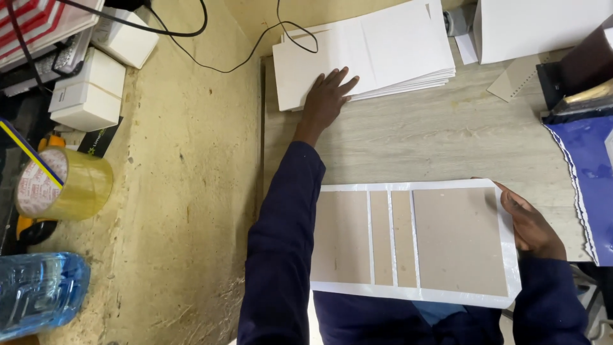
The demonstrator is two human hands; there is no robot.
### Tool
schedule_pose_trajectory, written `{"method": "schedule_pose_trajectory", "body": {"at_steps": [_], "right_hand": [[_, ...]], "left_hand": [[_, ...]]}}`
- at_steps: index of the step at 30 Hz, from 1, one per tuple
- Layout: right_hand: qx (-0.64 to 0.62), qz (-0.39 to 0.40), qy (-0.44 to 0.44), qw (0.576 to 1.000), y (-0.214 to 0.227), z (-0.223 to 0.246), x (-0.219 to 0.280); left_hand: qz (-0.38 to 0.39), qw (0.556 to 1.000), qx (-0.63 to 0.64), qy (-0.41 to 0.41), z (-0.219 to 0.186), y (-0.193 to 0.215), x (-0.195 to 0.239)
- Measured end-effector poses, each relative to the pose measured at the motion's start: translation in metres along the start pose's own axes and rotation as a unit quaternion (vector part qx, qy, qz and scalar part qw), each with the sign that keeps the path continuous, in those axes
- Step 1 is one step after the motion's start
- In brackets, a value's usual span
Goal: Folding and pressing paper covers over cardboard cores using a hand tool.
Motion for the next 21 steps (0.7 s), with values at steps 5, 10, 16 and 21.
{"method": "schedule_pose_trajectory", "body": {"at_steps": [5,10,16,21], "right_hand": [[0.003,-0.044,-0.035,0.998,0.01,-0.01,-0.002],[0.035,-0.074,-0.057,0.995,0.01,-0.003,0.002],[0.0,-0.048,-0.026,0.999,0.006,-0.003,-0.003],[-0.013,-0.031,-0.02,0.999,0.002,-0.001,-0.002]], "left_hand": [[-0.012,0.992,-0.093,-0.085,0.021,-0.013,-0.01],[0.022,1.0,0.016,0.001,0.021,-0.003,-0.007],[-0.137,0.987,-0.081,0.021,-0.013,0.034,0.023],[-0.05,0.987,0.15,0.037,-0.067,0.052,0.077]]}}
Point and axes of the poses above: each hand's wrist, its own x-axis away from the middle knuckle, its own y-axis out of the back of the hand, z = x × y, the point moved 10 cm from there along -x, towards the middle knuckle
